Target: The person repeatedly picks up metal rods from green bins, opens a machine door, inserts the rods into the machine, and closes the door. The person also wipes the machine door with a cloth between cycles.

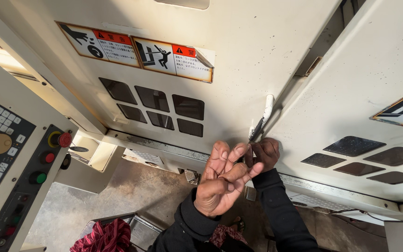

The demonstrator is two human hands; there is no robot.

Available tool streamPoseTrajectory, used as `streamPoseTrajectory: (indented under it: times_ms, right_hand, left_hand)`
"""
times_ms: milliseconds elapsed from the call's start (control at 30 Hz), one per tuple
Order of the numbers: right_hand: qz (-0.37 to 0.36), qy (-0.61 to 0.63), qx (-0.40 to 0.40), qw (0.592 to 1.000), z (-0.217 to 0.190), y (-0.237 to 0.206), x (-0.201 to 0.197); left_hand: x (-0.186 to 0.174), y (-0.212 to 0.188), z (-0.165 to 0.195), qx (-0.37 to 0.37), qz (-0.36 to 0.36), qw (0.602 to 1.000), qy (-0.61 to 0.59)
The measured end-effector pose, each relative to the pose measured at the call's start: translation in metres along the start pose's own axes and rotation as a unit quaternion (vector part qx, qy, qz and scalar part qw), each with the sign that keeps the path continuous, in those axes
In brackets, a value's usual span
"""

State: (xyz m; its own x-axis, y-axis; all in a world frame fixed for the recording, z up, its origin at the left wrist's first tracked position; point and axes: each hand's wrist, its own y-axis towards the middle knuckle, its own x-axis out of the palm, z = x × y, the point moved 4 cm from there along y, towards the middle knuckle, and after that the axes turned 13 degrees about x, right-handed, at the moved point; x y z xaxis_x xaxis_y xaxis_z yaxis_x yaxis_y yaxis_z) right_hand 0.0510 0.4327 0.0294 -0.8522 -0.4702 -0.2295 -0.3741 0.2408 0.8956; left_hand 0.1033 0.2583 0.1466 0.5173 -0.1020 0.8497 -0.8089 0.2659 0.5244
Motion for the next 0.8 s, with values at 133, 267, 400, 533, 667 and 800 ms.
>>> streamPoseTrajectory:
  times_ms: [133,267,400,533,667,800]
  right_hand:
    - [-0.016,-0.002,0.002,1.0,-0.0025,0.0024,-0.0014]
    - [-0.016,-0.006,0.006,1.0,-0.0028,0.003,-0.0017]
    - [-0.006,0.006,-0.002,1.0,-0.0015,0.0032,-0.0004]
    - [-0.008,0.0,0.004,1.0,0.0006,0.0023,0.0016]
    - [-0.015,-0.012,0.01,1.0,0.0018,0.0008,0.0013]
    - [-0.023,-0.038,0.018,0.999,0.0036,-0.0012,0.0018]
  left_hand:
    - [-0.0054,-0.0023,-0.001,0.012,0.022,0.999,0.035]
    - [-0.0069,-0.0013,-0.0027,0.005,0.037,0.998,0.049]
    - [-0.0052,0.0008,-0.0016,0.007,0.015,0.999,0.043]
    - [-0.0068,0.0021,0.0001,0.009,0.0,0.999,0.048]
    - [-0.0063,0.001,-0.0005,0.017,-0.011,0.998,0.057]
    - [-0.0063,0.0023,-0.0028,0.027,0.016,0.999,0.041]
